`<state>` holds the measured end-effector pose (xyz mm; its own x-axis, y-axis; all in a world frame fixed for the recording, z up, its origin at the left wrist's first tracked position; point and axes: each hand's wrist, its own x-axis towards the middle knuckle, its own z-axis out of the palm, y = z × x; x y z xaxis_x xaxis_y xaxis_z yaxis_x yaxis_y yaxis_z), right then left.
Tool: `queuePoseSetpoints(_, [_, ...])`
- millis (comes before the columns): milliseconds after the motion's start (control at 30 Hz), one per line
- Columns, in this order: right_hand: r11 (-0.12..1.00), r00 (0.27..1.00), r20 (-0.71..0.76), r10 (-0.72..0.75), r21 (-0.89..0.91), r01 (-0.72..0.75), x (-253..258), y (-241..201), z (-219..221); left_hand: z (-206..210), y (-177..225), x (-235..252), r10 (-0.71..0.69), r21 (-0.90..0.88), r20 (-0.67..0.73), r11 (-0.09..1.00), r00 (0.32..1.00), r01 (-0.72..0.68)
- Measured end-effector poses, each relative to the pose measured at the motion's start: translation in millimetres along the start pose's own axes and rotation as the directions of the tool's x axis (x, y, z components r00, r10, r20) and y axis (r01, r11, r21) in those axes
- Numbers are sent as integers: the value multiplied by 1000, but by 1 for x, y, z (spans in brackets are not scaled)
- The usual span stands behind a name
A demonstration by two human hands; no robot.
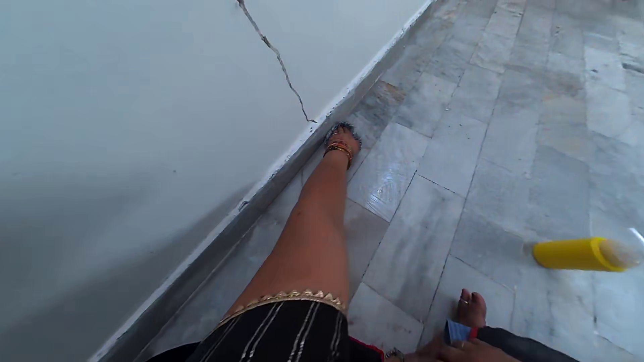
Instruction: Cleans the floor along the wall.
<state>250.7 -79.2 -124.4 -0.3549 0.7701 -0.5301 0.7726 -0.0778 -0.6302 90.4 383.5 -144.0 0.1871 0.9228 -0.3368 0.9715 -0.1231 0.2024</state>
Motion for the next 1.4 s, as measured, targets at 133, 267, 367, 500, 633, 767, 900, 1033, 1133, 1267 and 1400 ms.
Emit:
queuePoseSetpoints(133, [983, 984, 172, -36, -171, 66, -5, -10, -48, 2, 2, 4, 19, -15, 8, 1000, 1000, -19])
queuePoseSetpoints(267, [982, 961, 276, -33, -169, 83, -7, -24, -60, 5, -23, -20, 68, 16, 19, 998, 998, -68])
queuePoseSetpoints(367, [981, 912, 410, -21, -167, 97, -13, -54, -78, 10, -49, -52, 44, 17, 50, 999, 998, -45])
queuePoseSetpoints(500, [978, 898, 431, 86, -207, 6, -12, -53, -82, 16, -90, -112, 17, 17, 76, 1000, 997, -18])
queuePoseSetpoints(633, [975, 917, 384, 110, -222, -24, -17, -53, -84, 25, -127, -171, -19, 17, 98, 1000, 995, 18])
queuePoseSetpoints(767, [956, 932, 305, 194, -272, -110, -22, -55, -85, 24, -153, -221, -86, 42, 168, 996, 982, 80])
queuePoseSetpoints(900, [932, 948, 203, 246, -318, -174, -35, -64, -82, 8, -154, -254, -175, 194, 288, 973, 941, 122])
queuePoseSetpoints(1033, [915, 954, 125, 274, -339, -218, -47, -68, -69, -3, -163, -274, -159, 269, 341, 961, 926, 67])
queuePoseSetpoints(1133, [913, 958, 64, 279, -327, -245, -57, -75, -63, -11, -164, -280, -148, 262, 345, 963, 927, 56])
queuePoseSetpoints(1267, [899, 957, 9, 290, -345, -269, -67, -82, -43, -19, -169, -289, -90, 167, 305, 985, 948, 40])
queuePoseSetpoints(1400, [914, 976, -32, 215, -344, -213, -76, -96, -13, -38, -170, -319, -74, 56, 214, 996, 974, 64])
